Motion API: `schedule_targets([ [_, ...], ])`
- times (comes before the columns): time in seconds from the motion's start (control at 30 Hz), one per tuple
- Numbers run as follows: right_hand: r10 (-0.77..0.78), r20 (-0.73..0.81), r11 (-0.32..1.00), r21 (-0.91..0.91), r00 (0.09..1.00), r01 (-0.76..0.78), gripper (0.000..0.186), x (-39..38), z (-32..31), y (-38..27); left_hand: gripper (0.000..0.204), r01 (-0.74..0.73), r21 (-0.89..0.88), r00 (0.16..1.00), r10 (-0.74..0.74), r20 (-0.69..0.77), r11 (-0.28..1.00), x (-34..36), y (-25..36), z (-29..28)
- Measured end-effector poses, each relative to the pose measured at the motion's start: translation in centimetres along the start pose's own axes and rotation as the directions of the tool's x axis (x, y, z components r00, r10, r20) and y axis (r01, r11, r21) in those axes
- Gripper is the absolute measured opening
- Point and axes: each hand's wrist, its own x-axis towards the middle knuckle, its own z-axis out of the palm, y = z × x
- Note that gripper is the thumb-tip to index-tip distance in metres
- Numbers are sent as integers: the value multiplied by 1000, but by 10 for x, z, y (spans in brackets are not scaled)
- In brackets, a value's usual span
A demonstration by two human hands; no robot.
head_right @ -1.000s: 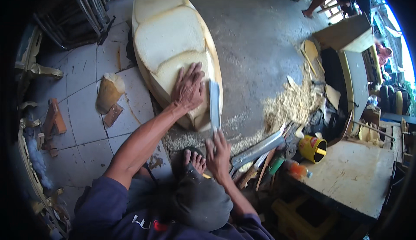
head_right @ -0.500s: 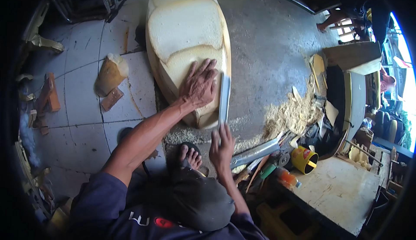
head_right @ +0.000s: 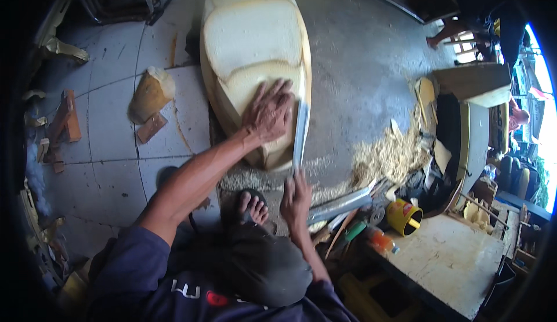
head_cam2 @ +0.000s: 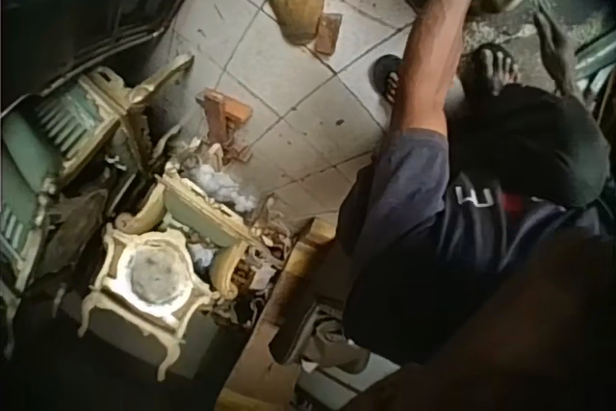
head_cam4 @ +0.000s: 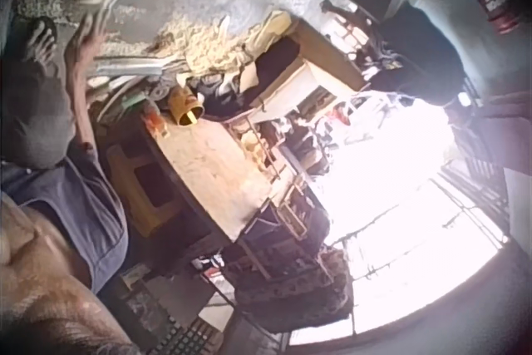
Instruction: The person shapes a piece of foam for a seat by using a large blade to shave down the sides and edges, then unrolls and positions a piece of black fabric over the foam.
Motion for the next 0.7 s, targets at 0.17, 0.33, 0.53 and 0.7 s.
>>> schedule_targets([
  [0.17,82,-17,994,-67,997,-83,41,-10,-3,-1,43,3,-68,999,-6,-52,998,7,6,12],
  [0.33,-22,-19,994,-112,1000,20,38,4,-6,-8,41,-29,-28,997,27,-73,999,6,2,1],
  [0.53,42,-46,999,0,998,-42,38,32,2,4,40,-32,-48,999,30,-35,998,4,10,8],
  [0.7,-23,-44,997,-79,999,20,40,-21,-1,16,36,-30,-19,999,30,-42,999,7,4,9],
])
